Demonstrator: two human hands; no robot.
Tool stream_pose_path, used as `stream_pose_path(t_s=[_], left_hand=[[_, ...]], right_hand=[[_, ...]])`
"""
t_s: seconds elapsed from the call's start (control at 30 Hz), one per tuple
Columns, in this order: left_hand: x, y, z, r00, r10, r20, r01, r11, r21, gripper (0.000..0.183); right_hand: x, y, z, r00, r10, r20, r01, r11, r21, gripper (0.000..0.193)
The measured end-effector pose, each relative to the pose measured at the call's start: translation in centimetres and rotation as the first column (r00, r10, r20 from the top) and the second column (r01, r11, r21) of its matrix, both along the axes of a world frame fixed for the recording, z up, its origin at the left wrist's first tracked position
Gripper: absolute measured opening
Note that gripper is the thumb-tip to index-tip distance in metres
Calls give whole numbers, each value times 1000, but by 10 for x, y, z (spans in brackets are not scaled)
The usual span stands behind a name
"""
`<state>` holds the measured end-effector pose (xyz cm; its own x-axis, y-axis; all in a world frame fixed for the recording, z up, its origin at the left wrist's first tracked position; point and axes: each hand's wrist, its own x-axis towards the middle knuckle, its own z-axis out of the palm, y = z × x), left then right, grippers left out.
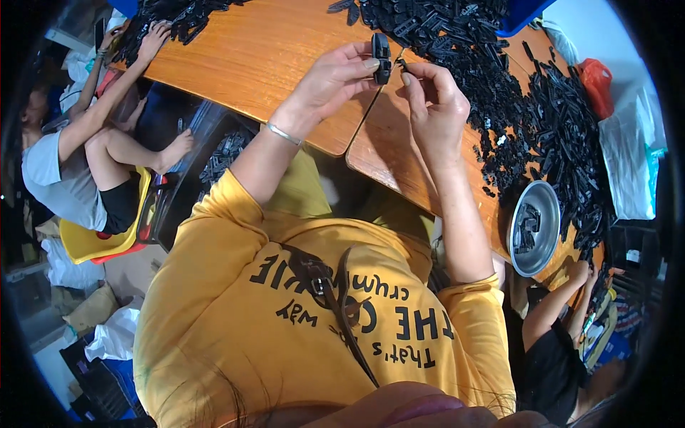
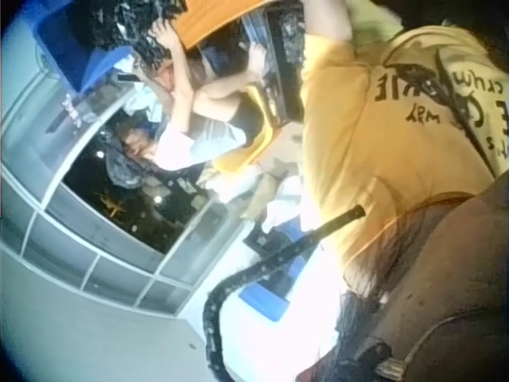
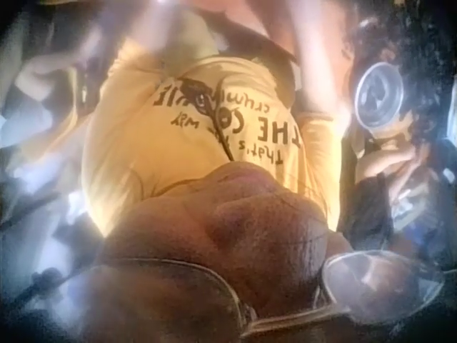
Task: The person assembles and sorts small black plastic components by hand on a workshop table, placing them into a sorting bowl.
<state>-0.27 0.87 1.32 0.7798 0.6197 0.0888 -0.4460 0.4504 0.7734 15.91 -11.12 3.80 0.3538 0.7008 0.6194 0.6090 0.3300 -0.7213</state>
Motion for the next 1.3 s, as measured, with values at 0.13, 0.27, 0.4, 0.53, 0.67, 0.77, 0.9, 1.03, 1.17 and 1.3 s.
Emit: stream_pose_path(t_s=[0.13, 0.27, 0.4, 0.53, 0.67, 0.77, 0.9, 1.03, 1.17, 1.3], left_hand=[[4, -5, 3, 999, -38, -22, 39, 997, 68, 38], [8, -8, 5, 998, -29, -54, 35, 993, 112, 38], [11, -12, 8, 996, 12, -90, 0, 991, 135, 35], [17, -7, 3, 1000, 1, -31, 1, 997, 79, 34], [14, -4, 4, 999, -42, -16, 43, 995, 88, 34], [16, -6, 9, 998, -48, -32, 51, 992, 112, 37], [23, -16, 8, 999, -6, -37, 11, 993, 116, 32], [19, -12, 2, 996, -28, -80, 43, 981, 190, 49], [17, -17, 5, 987, 56, -151, -18, 971, 239, 46], [18, -21, 7, 985, 97, -139, -59, 965, 255, 42]], right_hand=[[-1, 2, 0, 1000, -13, 20, 11, 993, 118, 13], [-1, 0, 1, 999, -29, 21, 26, 987, 159, 16], [3, -1, -3, 997, -46, 67, 36, 990, 138, 18], [5, -1, -5, 999, -19, 46, 12, 991, 130, 17], [7, -2, 0, 999, 11, 50, -16, 996, 93, 15], [6, 0, 1, 1000, 6, -1, -6, 996, 84, 14], [1, 6, 1, 999, -29, -34, 33, 990, 134, 13], [-3, 1, 2, 999, -49, 6, 49, 998, 38, 12], [-1, -1, -6, 999, -38, -29, 37, 999, -30, 12], [-1, 0, -12, 994, -14, -105, 17, 999, 28, 12]])
